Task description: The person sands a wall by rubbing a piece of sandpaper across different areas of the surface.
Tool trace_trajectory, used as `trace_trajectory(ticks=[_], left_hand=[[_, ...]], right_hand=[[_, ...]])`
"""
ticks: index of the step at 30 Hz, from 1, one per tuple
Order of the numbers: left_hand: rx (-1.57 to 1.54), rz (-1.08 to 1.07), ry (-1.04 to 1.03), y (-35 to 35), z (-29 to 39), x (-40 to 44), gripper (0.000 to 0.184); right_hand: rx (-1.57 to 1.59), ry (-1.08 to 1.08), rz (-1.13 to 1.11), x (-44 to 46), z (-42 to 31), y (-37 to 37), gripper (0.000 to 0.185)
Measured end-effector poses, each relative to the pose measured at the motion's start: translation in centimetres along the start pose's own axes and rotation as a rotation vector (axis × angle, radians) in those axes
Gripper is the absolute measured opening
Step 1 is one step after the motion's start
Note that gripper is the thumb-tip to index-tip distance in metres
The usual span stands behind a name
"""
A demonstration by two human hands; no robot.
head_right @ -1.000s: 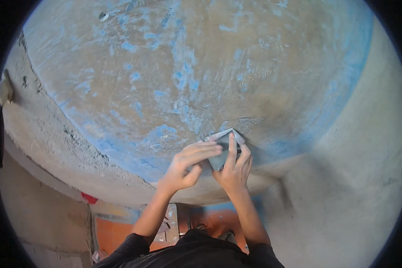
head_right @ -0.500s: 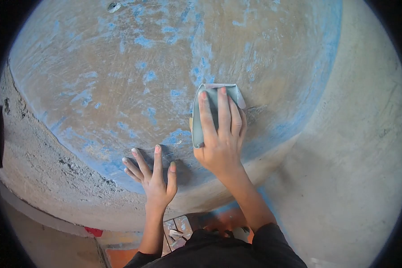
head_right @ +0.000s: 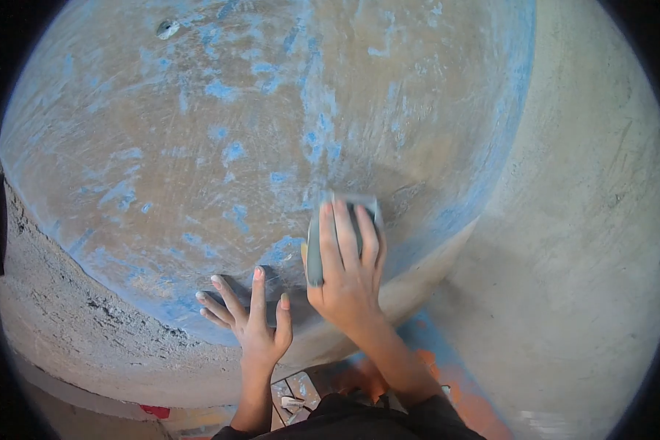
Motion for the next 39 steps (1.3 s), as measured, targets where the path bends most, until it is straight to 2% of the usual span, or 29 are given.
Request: trace_trajectory(ticks=[3,6,13,17,20,23,26,28,31,34,37,39], left_hand=[[-0.004,0.001,0.001,0.1,0.1,0.0,0.052],[0.018,0.008,-0.007,-0.1,0.0,0.2,0.052],[0.022,0.013,0.007,-0.2,0.2,-0.1,0.052],[0.023,0.011,0.006,-0.3,0.1,-0.1,0.054],[0.028,0.003,-0.004,-0.4,0.0,-0.3,0.054],[0.035,-0.001,0.003,-0.5,0.2,-0.1,0.055],[0.008,-0.027,0.085,-0.8,1.1,0.0,0.057],[0.008,-0.032,0.09,-1.2,1.3,-0.1,0.061],[0.019,-0.06,0.13,-1.7,2.2,0.0,0.063],[0.087,-0.061,0.067,-2.6,3.0,0.0,0.065],[0.063,-0.077,0.122,-3.2,4.1,0.3,0.068],[0.073,-0.07,0.15,-3.8,5.0,0.6,0.071]], right_hand=[[0.038,0.025,-0.032,3.0,0.3,0.4,0.061],[0.048,-0.009,-0.108,-1.0,-0.7,0.4,0.061],[0.128,-0.044,0.011,1.9,0.9,-0.4,0.061],[0.211,-0.165,-0.133,-6.6,-0.1,-0.7,0.064],[0.153,-0.183,-0.101,-5.4,2.9,-0.9,0.071],[0.276,-0.423,0.071,-2.2,7.6,-1.5,0.077],[0.25,-0.423,-0.02,-8.7,6.2,-2.3,0.079],[0.267,-0.384,-0.211,-14.0,2.8,-1.1,0.077],[0.196,-0.282,-0.299,-13.7,5.2,-0.7,0.077],[0.199,-0.34,-0.072,-8.7,11.7,-1.3,0.079],[0.284,-0.402,0.046,-6.8,14.0,-1.7,0.079],[0.258,-0.415,-0.021,-10.0,11.8,-2.1,0.078]])
Point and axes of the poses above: each hand's wrist, its own x-axis towards the middle knuckle, its own y-axis out of the back of the hand, z = x × y, the point moved 2 cm from there along x, towards the middle knuckle, and after that the axes turned 13 degrees about z, right-handed, at the moved point
